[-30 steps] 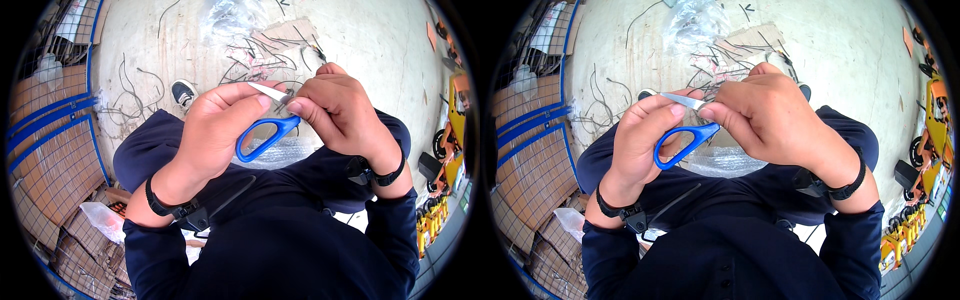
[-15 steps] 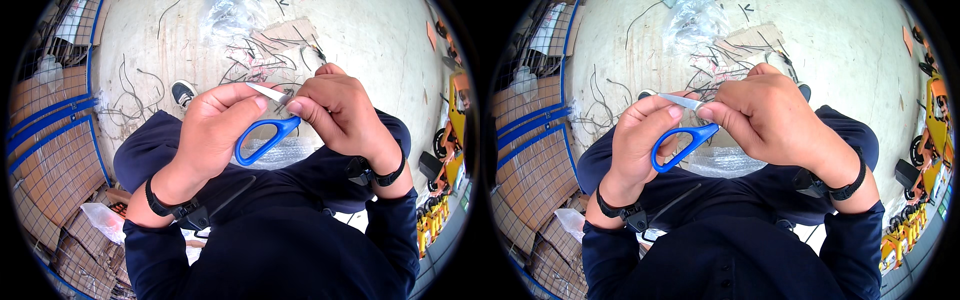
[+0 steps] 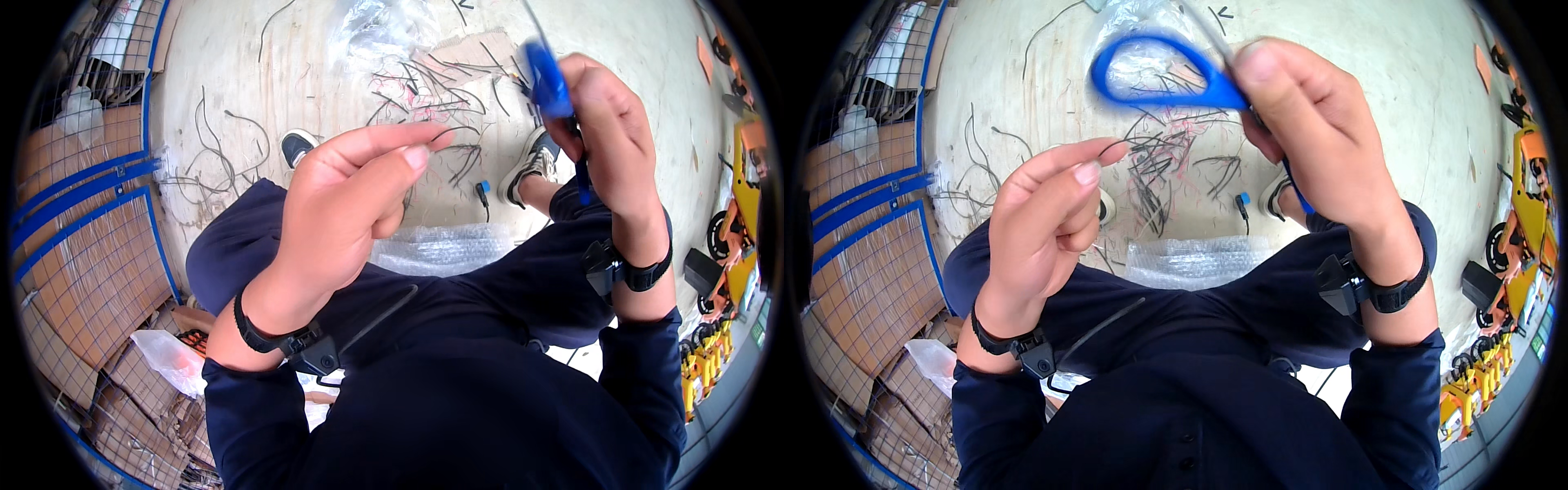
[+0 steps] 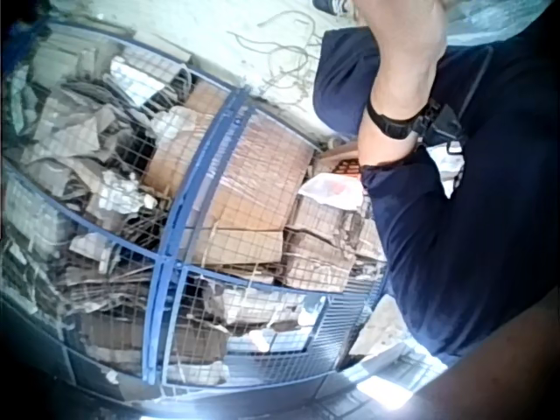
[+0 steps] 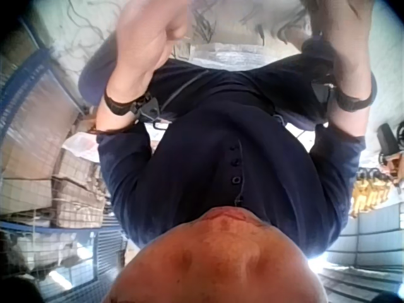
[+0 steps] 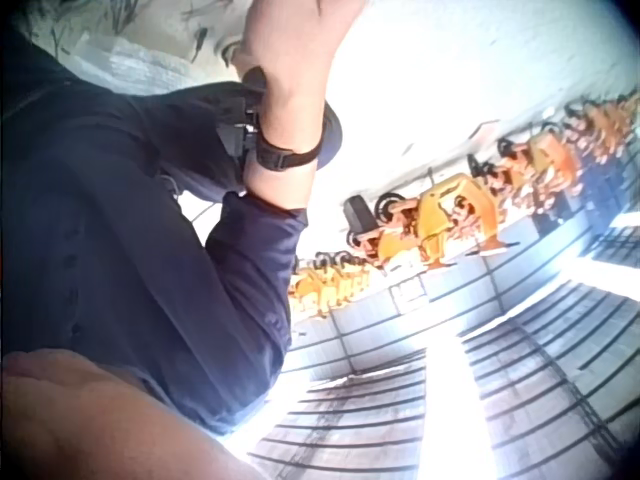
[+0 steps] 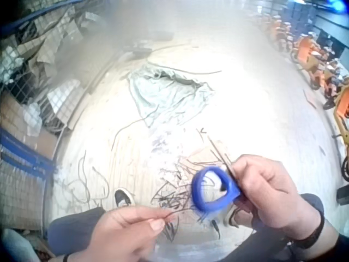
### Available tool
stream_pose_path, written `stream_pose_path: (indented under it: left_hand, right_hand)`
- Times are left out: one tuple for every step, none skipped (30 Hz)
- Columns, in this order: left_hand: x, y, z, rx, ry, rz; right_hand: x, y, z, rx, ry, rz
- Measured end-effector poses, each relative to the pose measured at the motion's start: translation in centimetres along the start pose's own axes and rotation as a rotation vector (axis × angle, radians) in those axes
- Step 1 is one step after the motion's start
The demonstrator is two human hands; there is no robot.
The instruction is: The person strips the ends of wires using scissors and then twists the exposed wire ends together to join them.
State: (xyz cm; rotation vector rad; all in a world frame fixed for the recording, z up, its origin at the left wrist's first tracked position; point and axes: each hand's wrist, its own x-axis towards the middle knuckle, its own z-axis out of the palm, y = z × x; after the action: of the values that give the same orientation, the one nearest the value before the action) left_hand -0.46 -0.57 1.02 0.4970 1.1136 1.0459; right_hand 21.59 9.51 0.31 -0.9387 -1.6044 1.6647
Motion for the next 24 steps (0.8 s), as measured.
stream_pose_path:
  left_hand:
    - [0.1, 0.0, 0.2, -0.010, -0.005, -0.022]
    - [0.2, -0.1, 0.3, -0.021, -0.011, -0.043]
    - [0.2, -0.1, 0.3, -0.023, -0.024, -0.053]
    - [0.2, 0.0, 0.4, -0.027, -0.036, -0.063]
    - [0.1, -0.1, 0.4, -0.024, -0.054, -0.064]
    - [0.1, -0.1, 0.4, -0.020, -0.074, -0.066]
    - [0.1, -0.1, 0.4, -0.011, -0.070, -0.054]
    - [0.1, -0.1, 0.4, -0.002, -0.066, -0.043]
    - [0.1, -0.1, 0.4, 0.005, -0.059, -0.032]
    - [0.0, -0.1, 0.4, 0.004, -0.055, -0.033]
    - [0.0, -0.2, 0.4, 0.003, -0.053, -0.033]
    - [0.1, -0.2, 0.4, 0.002, -0.051, -0.035]
    - [0.1, -0.3, 0.5, 0.007, -0.046, -0.038]
    - [0.1, -0.4, 0.6, 0.011, -0.041, -0.042]
    - [0.1, -0.5, 0.6, 0.015, -0.032, -0.043]
    - [0.1, -0.5, 0.5, 0.019, -0.033, -0.041]
    - [0.0, -0.6, 0.4, 0.023, -0.032, -0.039]
    - [0.1, -0.6, 0.4, 0.027, -0.038, -0.038]
    - [0.1, -0.6, 0.5, 0.032, -0.031, -0.036]
    - [0.2, -0.6, 0.5, 0.036, -0.023, -0.034]
    - [0.3, -0.6, 0.5, 0.041, -0.013, -0.032]
    - [0.3, -0.7, 0.5, 0.052, -0.013, -0.028]
    - [0.3, -0.8, 0.5, 0.063, -0.012, -0.025]
    - [0.3, -0.9, 0.5, 0.073, -0.011, -0.022]
  right_hand:
    - [0.1, 0.1, 0.2, 0.034, -0.056, 0.019]
    - [0.1, 0.2, 0.5, 0.069, -0.110, 0.043]
    - [0.2, 0.0, 1.1, 0.032, -0.165, 0.048]
    - [0.1, -0.2, 1.3, 0.047, -0.208, 0.114]
    - [0.1, -0.4, 1.6, 0.060, -0.251, 0.183]
    - [0.2, -0.3, 1.8, 0.046, -0.240, 0.224]
    - [0.3, -0.2, 2.0, 0.032, -0.228, 0.265]
    - [0.4, 0.3, 1.9, 0.012, -0.220, 0.295]
    - [0.4, 0.3, 1.9, 0.002, -0.206, 0.285]
    - [0.3, 0.2, 1.8, -0.009, -0.191, 0.274]
    - [0.2, 0.1, 1.8, -0.019, -0.176, 0.264]
    - [0.2, 0.2, 2.0, -0.016, -0.153, 0.221]
    - [0.1, 0.3, 2.3, -0.014, -0.129, 0.178]
    - [-0.1, 0.3, 2.7, -0.012, -0.104, 0.134]
    - [0.0, -0.5, 2.7, -0.006, -0.168, 0.206]
    - [0.1, -1.2, 2.7, -0.005, -0.233, 0.278]
    - [0.3, -1.2, 2.5, -0.015, -0.305, 0.318]
    - [0.3, -1.3, 2.3, -0.026, -0.371, 0.358]
    - [0.2, -1.7, 2.4, 0.008, -0.314, 0.396]
    - [0.1, -1.3, 2.4, 0.026, -0.257, 0.328]
    - [-0.1, -0.4, 2.5, 0.045, -0.202, 0.260]
    - [-0.1, 0.1, 2.4, 0.063, -0.146, 0.191]
    - [0.0, 0.2, 1.9, 0.005, -0.177, 0.190]
    - [0.1, 0.2, 1.9, -0.025, -0.163, 0.156]
